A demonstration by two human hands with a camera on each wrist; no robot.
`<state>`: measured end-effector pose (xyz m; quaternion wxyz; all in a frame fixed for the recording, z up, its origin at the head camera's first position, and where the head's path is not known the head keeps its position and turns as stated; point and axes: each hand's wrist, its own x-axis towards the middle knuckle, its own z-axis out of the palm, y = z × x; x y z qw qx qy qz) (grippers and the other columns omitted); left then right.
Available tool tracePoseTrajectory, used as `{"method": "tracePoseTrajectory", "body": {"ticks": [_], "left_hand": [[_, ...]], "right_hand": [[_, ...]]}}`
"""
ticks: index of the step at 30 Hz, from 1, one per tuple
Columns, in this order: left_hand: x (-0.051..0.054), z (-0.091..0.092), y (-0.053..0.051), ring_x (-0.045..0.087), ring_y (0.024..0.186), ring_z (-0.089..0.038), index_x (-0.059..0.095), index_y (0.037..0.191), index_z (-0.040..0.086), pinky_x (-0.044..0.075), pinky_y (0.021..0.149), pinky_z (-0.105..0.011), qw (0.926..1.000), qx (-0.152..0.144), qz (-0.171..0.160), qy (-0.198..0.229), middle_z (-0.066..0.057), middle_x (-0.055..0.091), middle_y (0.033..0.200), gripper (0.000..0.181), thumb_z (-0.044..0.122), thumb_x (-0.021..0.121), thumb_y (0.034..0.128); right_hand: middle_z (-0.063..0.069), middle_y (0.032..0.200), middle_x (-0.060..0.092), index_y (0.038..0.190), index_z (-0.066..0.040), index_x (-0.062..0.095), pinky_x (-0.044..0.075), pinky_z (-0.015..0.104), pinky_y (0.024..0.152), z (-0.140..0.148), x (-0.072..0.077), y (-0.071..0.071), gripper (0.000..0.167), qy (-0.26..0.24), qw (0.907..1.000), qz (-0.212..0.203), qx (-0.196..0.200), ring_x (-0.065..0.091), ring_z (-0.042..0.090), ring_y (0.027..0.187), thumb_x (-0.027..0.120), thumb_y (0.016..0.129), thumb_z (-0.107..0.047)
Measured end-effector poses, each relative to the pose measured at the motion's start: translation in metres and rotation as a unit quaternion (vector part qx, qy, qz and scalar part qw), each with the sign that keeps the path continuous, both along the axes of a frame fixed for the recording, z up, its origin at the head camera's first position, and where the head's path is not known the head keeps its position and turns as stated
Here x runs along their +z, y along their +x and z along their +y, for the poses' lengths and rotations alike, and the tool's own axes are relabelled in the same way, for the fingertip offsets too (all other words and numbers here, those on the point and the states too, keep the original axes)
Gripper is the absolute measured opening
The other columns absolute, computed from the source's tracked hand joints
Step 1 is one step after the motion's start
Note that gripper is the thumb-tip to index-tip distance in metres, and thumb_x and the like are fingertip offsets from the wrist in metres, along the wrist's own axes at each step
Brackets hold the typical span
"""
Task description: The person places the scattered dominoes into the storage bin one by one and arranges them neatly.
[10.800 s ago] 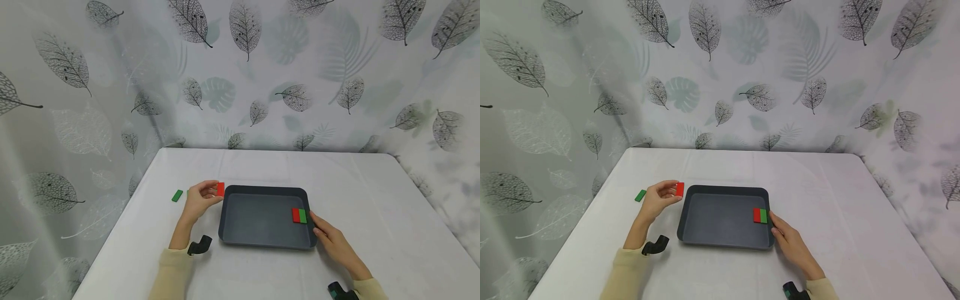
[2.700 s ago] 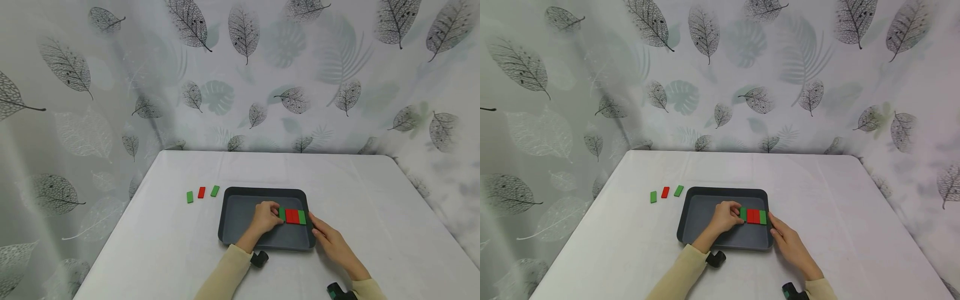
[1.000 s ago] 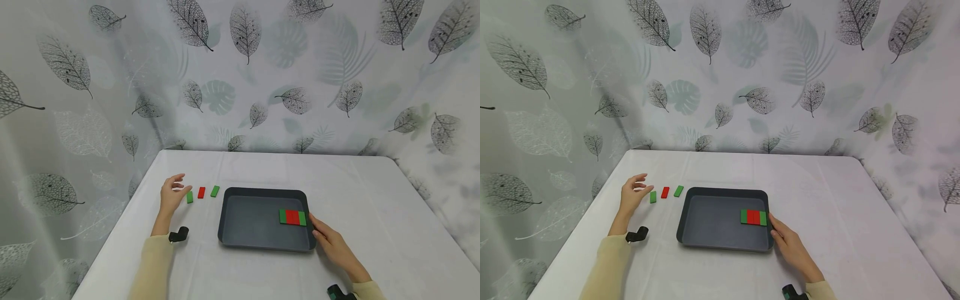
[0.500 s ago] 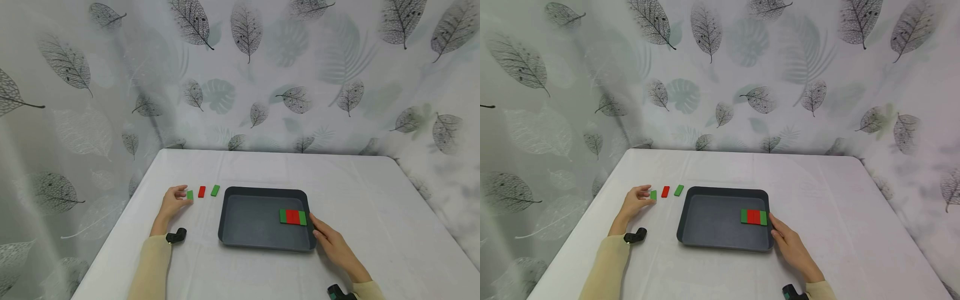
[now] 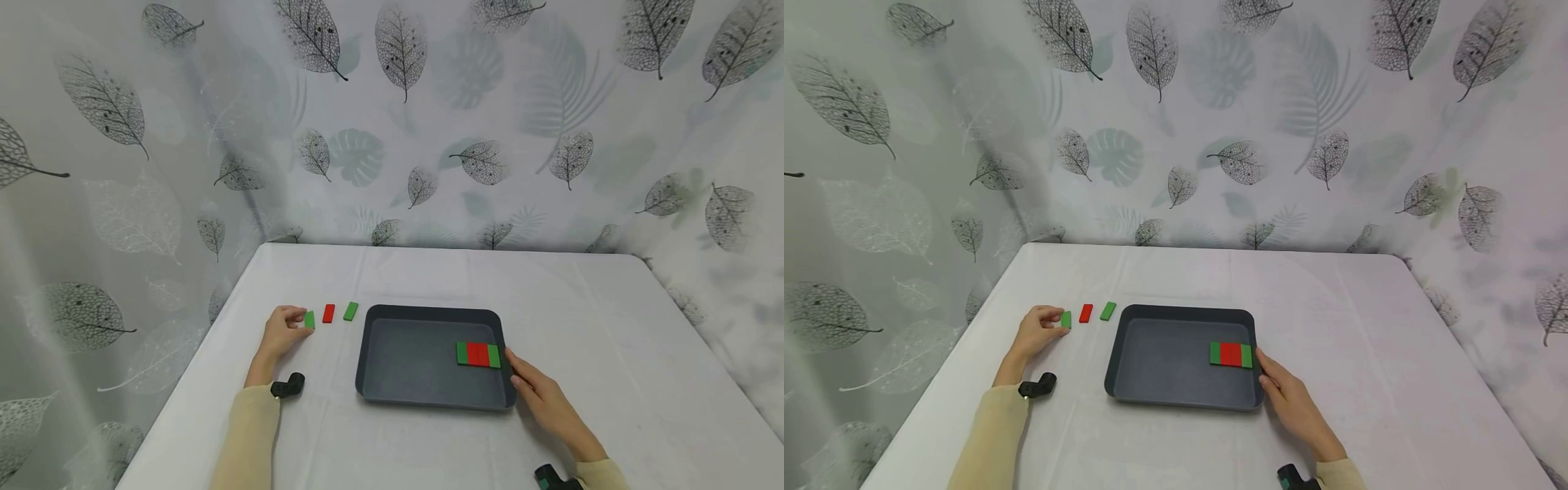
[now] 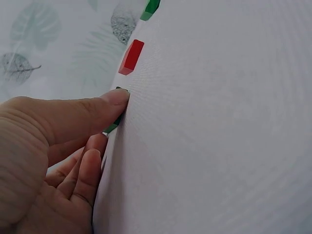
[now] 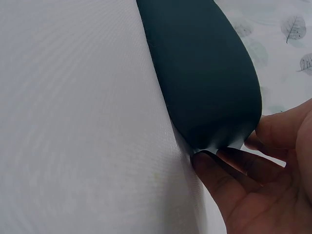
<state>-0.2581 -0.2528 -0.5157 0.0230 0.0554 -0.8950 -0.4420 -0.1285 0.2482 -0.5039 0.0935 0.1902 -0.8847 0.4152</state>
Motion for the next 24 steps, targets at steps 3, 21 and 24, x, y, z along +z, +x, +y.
{"method": "tracePoseTrajectory", "body": {"ticks": [3, 21, 24], "left_hand": [[0.001, 0.000, 0.001, 0.053, 0.099, -0.025, 0.063, 0.123, -0.003, 0.043, 0.081, -0.029, 1.0000, 0.003, 0.000, 0.000, -0.018, 0.054, 0.121, 0.047, 0.007, 0.078, 0.0795], [0.021, 0.007, 0.003, 0.058, 0.095, -0.010, 0.056, 0.133, 0.004, 0.050, 0.074, -0.015, 0.9908, 0.014, 0.001, 0.135, -0.016, 0.057, 0.124, 0.051, 0.004, 0.073, 0.0843], [0.031, 0.015, 0.004, 0.058, 0.091, -0.004, 0.057, 0.131, 0.003, 0.051, 0.074, -0.014, 0.9866, 0.005, 0.032, 0.160, -0.016, 0.058, 0.121, 0.051, 0.002, 0.073, 0.0832]], "right_hand": [[0.028, 0.142, 0.048, 0.141, 0.008, 0.044, 0.021, -0.003, 0.097, 0.000, 0.000, 0.000, 0.046, 0.001, 1.0000, 0.000, 0.000, 0.025, -0.022, 0.127, 0.054, 0.098, -0.003], [0.026, 0.142, 0.049, 0.142, 0.004, 0.045, 0.021, -0.003, 0.097, 0.000, 0.000, 0.001, 0.046, 0.005, 0.9998, -0.011, -0.014, 0.026, -0.020, 0.125, 0.054, 0.098, -0.006], [0.025, 0.142, 0.049, 0.142, 0.004, 0.045, 0.021, -0.003, 0.097, 0.000, 0.000, 0.001, 0.046, 0.006, 0.9998, -0.011, -0.014, 0.026, -0.020, 0.125, 0.054, 0.098, -0.006]]}}
